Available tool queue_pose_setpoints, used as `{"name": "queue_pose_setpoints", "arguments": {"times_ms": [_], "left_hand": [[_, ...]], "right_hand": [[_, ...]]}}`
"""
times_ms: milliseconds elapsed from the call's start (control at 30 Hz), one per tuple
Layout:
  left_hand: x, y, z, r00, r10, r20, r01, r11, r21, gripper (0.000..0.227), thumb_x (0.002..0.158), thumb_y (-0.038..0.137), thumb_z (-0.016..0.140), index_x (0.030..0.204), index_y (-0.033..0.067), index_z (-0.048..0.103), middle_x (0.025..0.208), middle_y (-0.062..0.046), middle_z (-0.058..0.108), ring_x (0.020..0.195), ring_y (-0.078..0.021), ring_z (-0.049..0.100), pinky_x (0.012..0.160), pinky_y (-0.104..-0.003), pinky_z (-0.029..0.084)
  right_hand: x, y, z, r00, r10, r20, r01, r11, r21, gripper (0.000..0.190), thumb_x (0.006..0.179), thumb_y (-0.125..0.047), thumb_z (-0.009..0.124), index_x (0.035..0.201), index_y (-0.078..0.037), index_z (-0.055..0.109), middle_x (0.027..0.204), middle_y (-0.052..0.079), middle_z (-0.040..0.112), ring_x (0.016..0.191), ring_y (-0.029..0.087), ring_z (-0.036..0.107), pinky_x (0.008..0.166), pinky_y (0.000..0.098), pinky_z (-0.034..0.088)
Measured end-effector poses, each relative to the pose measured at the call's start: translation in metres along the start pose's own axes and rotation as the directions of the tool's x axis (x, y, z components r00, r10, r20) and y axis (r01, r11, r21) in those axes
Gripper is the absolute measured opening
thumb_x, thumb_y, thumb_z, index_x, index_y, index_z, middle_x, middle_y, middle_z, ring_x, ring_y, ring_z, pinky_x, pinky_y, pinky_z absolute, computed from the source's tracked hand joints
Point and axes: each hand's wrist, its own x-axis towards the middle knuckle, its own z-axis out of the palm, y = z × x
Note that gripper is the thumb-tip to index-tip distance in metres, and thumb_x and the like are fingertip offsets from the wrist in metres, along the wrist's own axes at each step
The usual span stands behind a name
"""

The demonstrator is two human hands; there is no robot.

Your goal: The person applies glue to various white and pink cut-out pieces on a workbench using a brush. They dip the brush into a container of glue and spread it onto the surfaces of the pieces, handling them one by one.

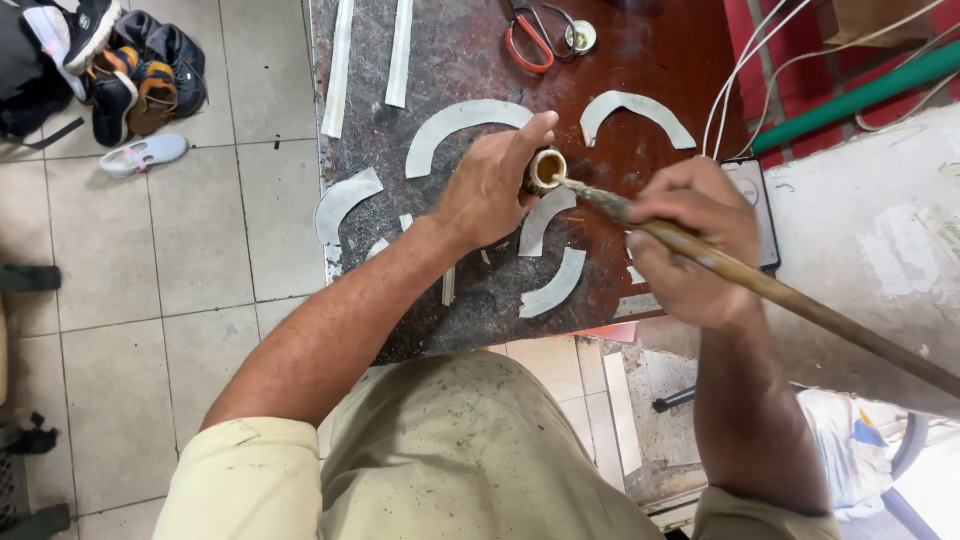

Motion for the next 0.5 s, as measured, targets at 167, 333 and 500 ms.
{"name": "queue_pose_setpoints", "arguments": {"times_ms": [167, 333, 500], "left_hand": [[0.0, 0.008, 0.001, 0.999, -0.022, -0.027, 0.021, 0.998, -0.054, 0.09, 0.08, -0.004, 0.083, 0.155, 0.0074, 0.034, 0.108, -0.02, 0.073, 0.105, -0.0403, 0.071, 0.097, -0.053, 0.055], [-0.004, -0.015, 0.022, 0.998, -0.061, -0.027, 0.06, 0.998, -0.037, 0.101, 0.068, 0.007, 0.091, 0.152, 0.011, 0.035, 0.121, -0.013, 0.071, 0.116, -0.0364, 0.068, 0.095, -0.051, 0.055], [-0.003, -0.021, 0.021, 0.991, -0.13, -0.043, 0.129, 0.991, -0.025, 0.105, 0.068, 0.008, 0.092, 0.154, 0.0105, 0.031, 0.123, -0.016, 0.071, 0.115, -0.039, 0.067, 0.094, -0.054, 0.053]], "right_hand": [[0.03, -0.004, 0.041, 0.996, 0.021, 0.086, -0.011, 0.993, -0.12, 0.014, 0.089, 0.0, 0.074, 0.102, 0.001, 0.079, 0.096, 0.019, 0.066, 0.088, 0.029, 0.064, 0.071, 0.0312, 0.053], [0.027, 0.014, 0.069, 0.996, 0.07, 0.048, -0.049, 0.937, -0.345, 0.012, 0.089, -0.008, 0.08, 0.101, -0.011, 0.077, 0.098, 0.011, 0.075, 0.086, 0.031, 0.075, 0.071, 0.0393, 0.06], [0.027, 0.02, 0.032, 0.975, 0.043, -0.22, -0.056, 0.997, -0.053, 0.013, 0.083, 0.012, 0.078, 0.091, 0.006, 0.07, 0.089, 0.024, 0.069, 0.078, 0.033, 0.071, 0.063, 0.0376, 0.056]]}}
